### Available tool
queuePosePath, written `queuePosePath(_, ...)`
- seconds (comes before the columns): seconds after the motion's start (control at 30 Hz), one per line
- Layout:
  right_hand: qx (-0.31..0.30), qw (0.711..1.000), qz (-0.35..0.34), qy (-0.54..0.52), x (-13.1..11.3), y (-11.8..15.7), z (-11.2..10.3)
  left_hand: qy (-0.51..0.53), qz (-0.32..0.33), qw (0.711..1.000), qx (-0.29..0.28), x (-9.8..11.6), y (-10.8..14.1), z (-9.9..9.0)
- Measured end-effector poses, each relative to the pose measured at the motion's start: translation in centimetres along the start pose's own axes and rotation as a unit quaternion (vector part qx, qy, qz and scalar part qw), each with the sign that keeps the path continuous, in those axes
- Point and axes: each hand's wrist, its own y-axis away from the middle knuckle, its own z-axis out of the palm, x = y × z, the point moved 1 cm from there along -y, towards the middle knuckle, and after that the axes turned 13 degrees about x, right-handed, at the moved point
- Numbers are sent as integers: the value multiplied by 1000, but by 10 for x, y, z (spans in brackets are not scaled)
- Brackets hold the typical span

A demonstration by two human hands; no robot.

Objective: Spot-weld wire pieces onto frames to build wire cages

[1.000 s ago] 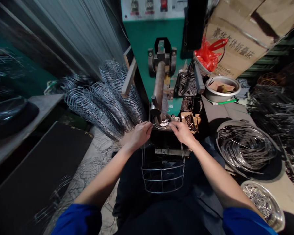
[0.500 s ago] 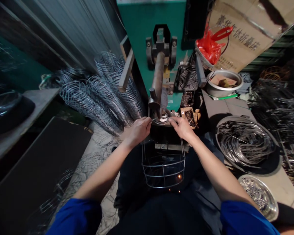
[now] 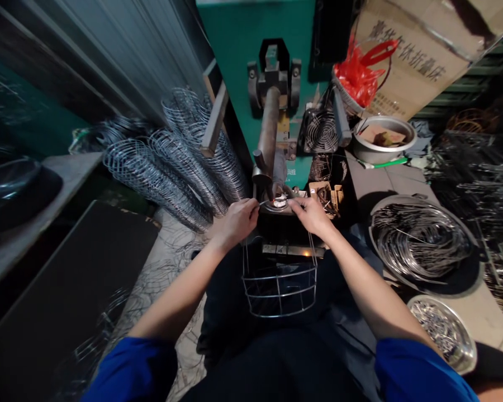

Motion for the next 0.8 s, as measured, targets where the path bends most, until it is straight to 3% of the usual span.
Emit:
queuePosePath(0.13, -37, 993, 102, -51, 2, 10, -6, 136, -65, 988, 35, -13, 2, -1)
queuePosePath(0.2, -52, 984, 136, -102, 3, 16, -10, 247, -159, 954, 52, -22, 19, -4)
queuePosePath(0.23, -54, 982, 138, -118, 3, 18, -11, 305, -223, 924, 57, -26, 33, -6)
queuePosePath(0.3, -50, 983, 121, -126, 4, 21, -13, 410, -366, 834, 52, -27, 75, -8)
queuePosePath(0.37, -42, 987, 104, -117, 6, 23, -13, 493, -511, 704, 28, -17, 127, -10)
queuePosePath(0.43, -25, 989, 97, -113, 9, 28, -11, 556, -605, 570, -5, 3, 175, -11)
queuePosePath(0.5, 11, 992, 82, -96, 9, 37, -6, 631, -628, 450, -66, 26, 206, -11)
queuePosePath(0.57, 65, 995, 41, -58, 5, 53, -1, 687, -609, 387, -90, 44, 215, -9)
queuePosePath(0.6, 97, 994, 15, -42, 1, 62, 0, 699, -601, 378, -83, 50, 213, -7)
queuePosePath(0.67, 150, 988, -35, -24, -1, 84, -5, 687, -607, 398, -45, 54, 202, -1)
queuePosePath(0.73, 169, 983, -70, -1, 10, 108, -22, 650, -619, 441, -10, 53, 192, 8)
queuePosePath(0.8, 174, 980, -63, 68, 45, 137, -55, 615, -614, 495, 14, 49, 187, 18)
